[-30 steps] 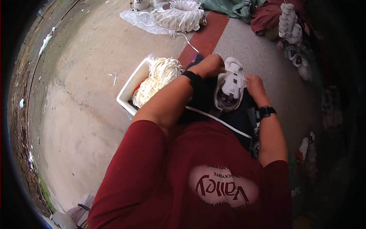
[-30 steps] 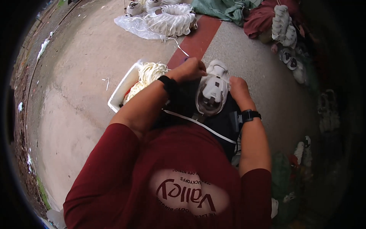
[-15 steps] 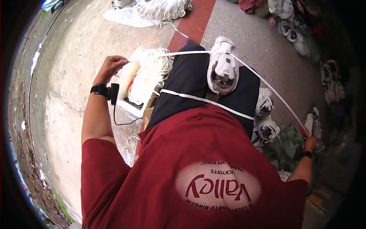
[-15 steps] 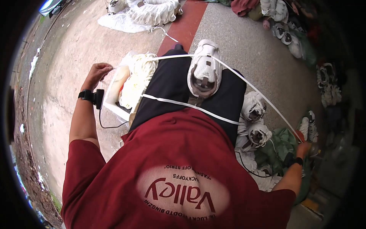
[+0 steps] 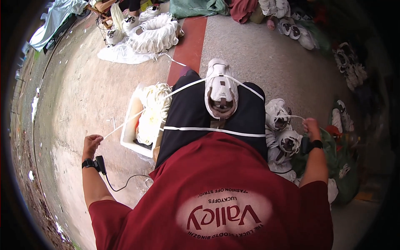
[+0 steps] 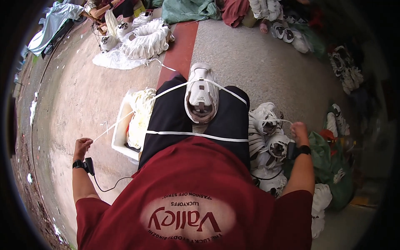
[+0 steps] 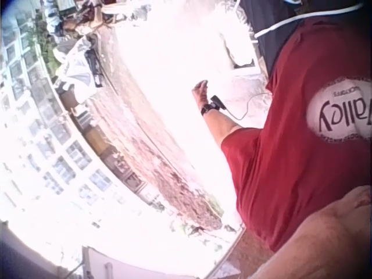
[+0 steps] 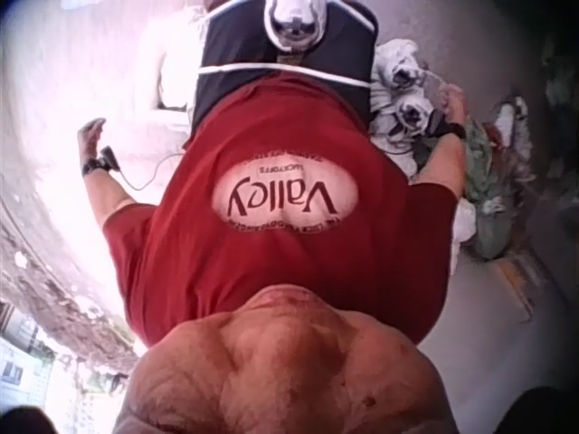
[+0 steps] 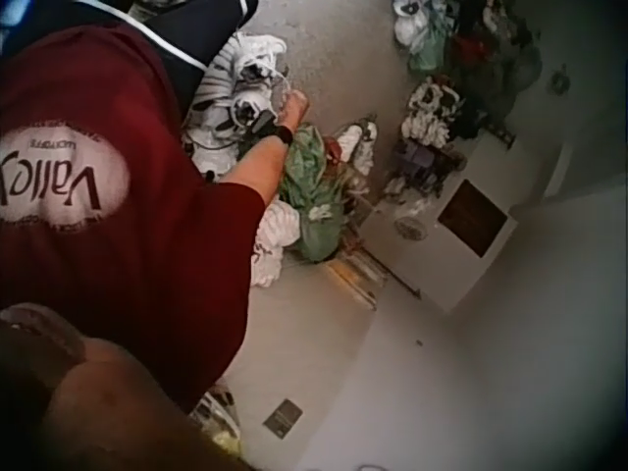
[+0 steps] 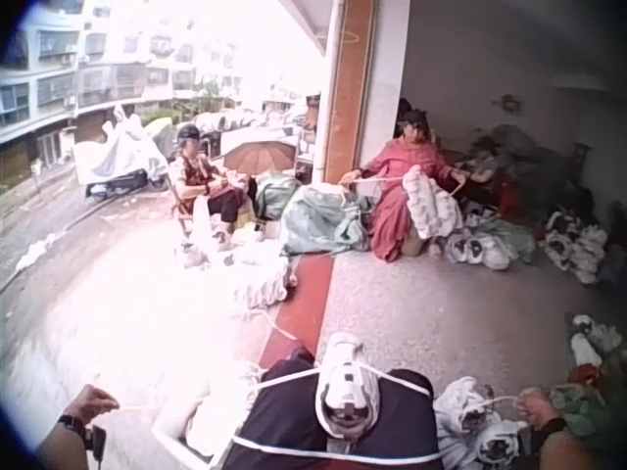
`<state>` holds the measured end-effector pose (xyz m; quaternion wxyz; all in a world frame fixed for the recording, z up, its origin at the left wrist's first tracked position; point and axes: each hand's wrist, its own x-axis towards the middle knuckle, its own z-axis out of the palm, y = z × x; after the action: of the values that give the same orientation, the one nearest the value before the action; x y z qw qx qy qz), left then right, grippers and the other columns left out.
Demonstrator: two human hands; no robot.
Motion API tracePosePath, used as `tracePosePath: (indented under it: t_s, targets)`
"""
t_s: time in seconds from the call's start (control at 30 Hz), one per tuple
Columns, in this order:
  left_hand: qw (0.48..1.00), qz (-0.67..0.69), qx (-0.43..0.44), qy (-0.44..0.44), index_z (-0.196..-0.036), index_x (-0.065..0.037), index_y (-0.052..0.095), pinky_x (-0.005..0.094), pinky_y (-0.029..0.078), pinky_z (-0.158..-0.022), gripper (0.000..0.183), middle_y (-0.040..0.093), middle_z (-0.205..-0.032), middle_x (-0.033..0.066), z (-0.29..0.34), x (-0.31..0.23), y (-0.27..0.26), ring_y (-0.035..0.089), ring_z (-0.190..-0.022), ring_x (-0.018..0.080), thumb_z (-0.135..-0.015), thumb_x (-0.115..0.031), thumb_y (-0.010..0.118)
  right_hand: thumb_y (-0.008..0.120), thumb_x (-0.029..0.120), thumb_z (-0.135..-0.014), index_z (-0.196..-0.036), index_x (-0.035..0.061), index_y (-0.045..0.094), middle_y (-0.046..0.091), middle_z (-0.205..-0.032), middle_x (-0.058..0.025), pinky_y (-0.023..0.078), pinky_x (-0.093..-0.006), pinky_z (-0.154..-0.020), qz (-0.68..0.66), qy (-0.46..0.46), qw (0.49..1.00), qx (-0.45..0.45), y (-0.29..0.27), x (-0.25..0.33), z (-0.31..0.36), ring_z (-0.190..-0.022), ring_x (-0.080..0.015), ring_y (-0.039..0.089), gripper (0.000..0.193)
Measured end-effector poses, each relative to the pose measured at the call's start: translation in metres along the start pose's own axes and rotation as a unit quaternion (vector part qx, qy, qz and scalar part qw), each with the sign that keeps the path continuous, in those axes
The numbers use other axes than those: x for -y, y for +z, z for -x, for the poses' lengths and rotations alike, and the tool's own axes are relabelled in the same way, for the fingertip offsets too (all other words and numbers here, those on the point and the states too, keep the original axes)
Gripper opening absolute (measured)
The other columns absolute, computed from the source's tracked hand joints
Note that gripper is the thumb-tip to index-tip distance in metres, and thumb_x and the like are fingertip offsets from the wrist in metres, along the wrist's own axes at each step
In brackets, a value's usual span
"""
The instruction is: Lacing a white athletic shoe.
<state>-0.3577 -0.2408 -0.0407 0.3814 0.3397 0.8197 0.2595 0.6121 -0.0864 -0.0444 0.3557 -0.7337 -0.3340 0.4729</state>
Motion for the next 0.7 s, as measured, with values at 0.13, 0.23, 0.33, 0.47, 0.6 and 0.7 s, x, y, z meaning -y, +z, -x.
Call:
tracePosePath:
  t_s: [0.13, 0.23, 0.33, 0.47, 0.6, 0.7]
  targets:
    - [0.997, 0.034, 0.036, -0.05, -0.077, -0.004, 0.068, 0.0207, 0.036, -0.045, 0.005, 0.058, -0.058, 0.0014, 0.012, 0.014, 0.003, 0.047, -0.048, 0.0075, -0.077, -0.008, 0.066, 0.06, 0.006, -0.079, -0.073, 0.0027, 0.054, 0.052, -0.058, -0.0029, 0.04, -0.0241, -0.043, -0.044, -0.061, 0.958, 0.275, 0.158, 0.086, 0.024, -0.05, -0.0109, 0.051, 0.009]
    - [0.995, -0.016, 0.064, -0.075, -0.075, -0.001, 0.067, 0.0227, 0.04, -0.044, 0.004, 0.061, -0.059, 0.0052, 0.007, 0.019, 0.017, 0.052, -0.048, 0.0105, -0.077, -0.004, 0.065, 0.061, 0.006, -0.079, -0.076, 0.0003, 0.058, 0.06, -0.068, -0.0085, 0.045, -0.0219, -0.053, 0.006, -0.116, 0.925, 0.362, 0.25, 0.133, 0.038, -0.057, -0.0122, 0.056, 0.007]
    - [0.988, -0.113, 0.042, -0.1, -0.068, 0.002, 0.064, 0.0255, 0.04, -0.042, 0.008, 0.059, -0.055, 0.0067, -0.004, 0.028, 0.034, 0.052, -0.045, 0.0122, -0.074, -0.001, 0.068, 0.062, 0.005, -0.077, -0.072, 0.0007, 0.059, 0.06, -0.07, -0.0051, 0.043, -0.0221, -0.058, -0.023, -0.183, 0.93, 0.319, 0.319, 0.15, 0.036, -0.063, -0.0103, 0.056, 0.007]
    - [0.972, -0.206, 0.012, -0.109, -0.059, 0.002, 0.061, 0.0289, 0.038, -0.043, 0.023, 0.057, -0.051, 0.0076, -0.011, 0.044, 0.051, 0.049, -0.043, 0.0123, -0.073, -0.012, 0.073, 0.065, 0.005, -0.074, -0.066, 0.0014, 0.057, 0.055, -0.067, 0.0006, 0.04, -0.0239, -0.058, -0.033, -0.208, 0.952, 0.22, 0.371, 0.148, 0.023, -0.063, -0.0077, 0.05, 0.011]
    - [0.974, -0.176, 0.045, -0.134, -0.062, 0.003, 0.062, 0.0274, 0.039, -0.041, 0.019, 0.059, -0.052, 0.0092, -0.011, 0.058, 0.067, 0.052, -0.042, 0.0126, -0.073, -0.01, 0.072, 0.066, 0.006, -0.072, -0.062, 0.0026, 0.054, 0.049, -0.061, 0.0026, 0.038, -0.0253, -0.054, -0.021, -0.237, 0.952, 0.195, 0.386, 0.142, 0.014, -0.059, -0.0068, 0.043, 0.015]
    - [0.97, -0.152, 0.07, -0.175, -0.064, 0.003, 0.063, 0.0266, 0.04, -0.039, 0.016, 0.059, -0.053, 0.0097, -0.009, 0.065, 0.078, 0.053, -0.041, 0.013, -0.074, -0.007, 0.07, 0.065, 0.006, -0.071, -0.062, 0.0017, 0.054, 0.047, -0.056, 0.0006, 0.037, -0.026, -0.052, -0.009, -0.251, 0.952, 0.175, 0.389, 0.14, 0.013, -0.057, -0.007, 0.042, 0.015]
